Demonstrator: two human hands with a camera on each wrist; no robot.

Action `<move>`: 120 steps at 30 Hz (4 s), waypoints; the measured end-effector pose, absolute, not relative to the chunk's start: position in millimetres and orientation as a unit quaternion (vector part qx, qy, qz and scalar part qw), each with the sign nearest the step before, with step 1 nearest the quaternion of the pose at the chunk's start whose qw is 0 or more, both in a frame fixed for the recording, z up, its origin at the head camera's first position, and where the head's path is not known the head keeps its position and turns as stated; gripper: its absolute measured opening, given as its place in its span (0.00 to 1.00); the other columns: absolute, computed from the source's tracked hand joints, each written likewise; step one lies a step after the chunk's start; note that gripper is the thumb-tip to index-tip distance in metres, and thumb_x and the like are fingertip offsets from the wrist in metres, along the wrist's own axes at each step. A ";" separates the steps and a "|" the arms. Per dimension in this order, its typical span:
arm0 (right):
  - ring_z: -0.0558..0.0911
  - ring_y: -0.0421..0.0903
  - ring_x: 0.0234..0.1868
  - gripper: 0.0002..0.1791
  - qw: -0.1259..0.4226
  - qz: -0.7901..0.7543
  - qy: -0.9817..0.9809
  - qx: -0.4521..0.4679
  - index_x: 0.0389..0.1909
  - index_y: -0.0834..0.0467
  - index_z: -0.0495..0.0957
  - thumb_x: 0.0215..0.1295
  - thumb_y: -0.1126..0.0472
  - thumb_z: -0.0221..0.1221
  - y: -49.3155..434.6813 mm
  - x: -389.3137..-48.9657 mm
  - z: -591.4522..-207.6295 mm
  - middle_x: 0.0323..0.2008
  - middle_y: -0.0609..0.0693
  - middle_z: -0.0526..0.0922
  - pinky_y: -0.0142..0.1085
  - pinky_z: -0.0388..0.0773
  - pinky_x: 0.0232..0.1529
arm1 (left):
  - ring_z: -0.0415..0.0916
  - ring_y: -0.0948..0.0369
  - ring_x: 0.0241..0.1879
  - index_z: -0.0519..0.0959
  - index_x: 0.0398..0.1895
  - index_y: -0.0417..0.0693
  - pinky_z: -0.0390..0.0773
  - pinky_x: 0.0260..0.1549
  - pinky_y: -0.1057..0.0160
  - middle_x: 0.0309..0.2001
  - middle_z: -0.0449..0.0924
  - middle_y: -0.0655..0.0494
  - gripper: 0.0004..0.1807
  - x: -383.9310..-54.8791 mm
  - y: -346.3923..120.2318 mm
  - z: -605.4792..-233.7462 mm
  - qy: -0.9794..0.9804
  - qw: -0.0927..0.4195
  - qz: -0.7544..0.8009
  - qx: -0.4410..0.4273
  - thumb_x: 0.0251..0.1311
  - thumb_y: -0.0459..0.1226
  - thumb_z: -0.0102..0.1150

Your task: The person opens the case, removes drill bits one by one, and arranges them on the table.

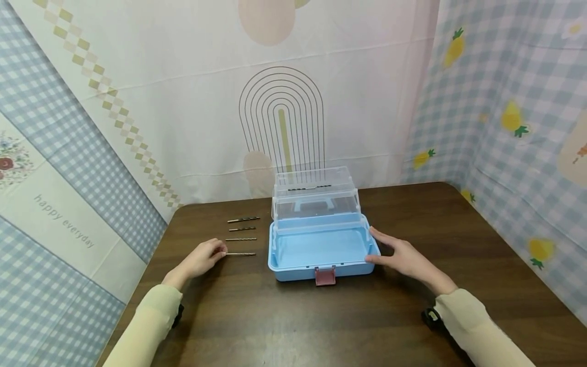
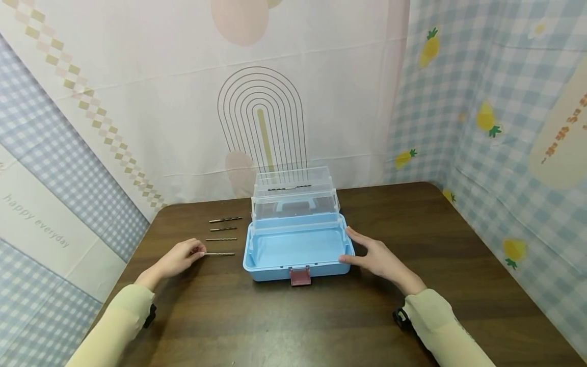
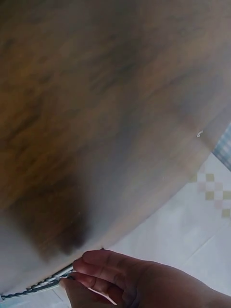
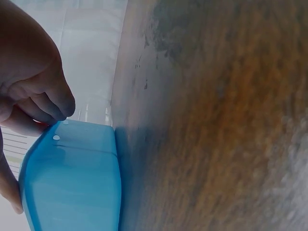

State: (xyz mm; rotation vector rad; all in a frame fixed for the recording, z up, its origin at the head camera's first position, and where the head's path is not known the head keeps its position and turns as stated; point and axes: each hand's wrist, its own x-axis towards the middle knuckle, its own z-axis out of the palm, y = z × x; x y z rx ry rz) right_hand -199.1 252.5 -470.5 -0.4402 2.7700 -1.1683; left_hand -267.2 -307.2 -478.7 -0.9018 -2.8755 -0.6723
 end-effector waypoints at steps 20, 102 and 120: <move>0.57 0.65 0.75 0.51 0.051 -0.386 0.910 -0.143 0.80 0.50 0.54 0.62 0.34 0.64 251.8 -199.4 -471.6 0.77 0.59 0.54 0.67 0.60 0.66 | 0.73 0.64 0.33 0.81 0.33 0.45 0.77 0.36 0.59 0.32 0.76 0.61 0.05 -274.1 -314.7 -492.7 -0.926 0.037 -0.233 -0.293 0.64 0.28 0.64; 0.57 0.65 0.75 0.51 0.053 -0.387 0.908 -0.150 0.80 0.49 0.54 0.62 0.35 0.64 253.4 -198.7 -471.1 0.77 0.60 0.54 0.66 0.62 0.66 | 0.79 0.51 0.46 0.82 0.47 0.38 0.79 0.48 0.48 0.43 0.80 0.50 0.10 -297.6 -299.2 -427.6 -0.938 0.018 -0.234 -0.254 0.68 0.36 0.63; 0.56 0.64 0.75 0.51 0.054 -0.392 0.906 -0.150 0.80 0.48 0.54 0.61 0.34 0.64 252.3 -200.8 -470.4 0.78 0.58 0.54 0.66 0.62 0.66 | 0.77 0.46 0.46 0.79 0.49 0.32 0.77 0.53 0.46 0.46 0.80 0.39 0.13 -352.6 -243.2 -340.9 -0.930 0.054 -0.224 -0.288 0.70 0.36 0.60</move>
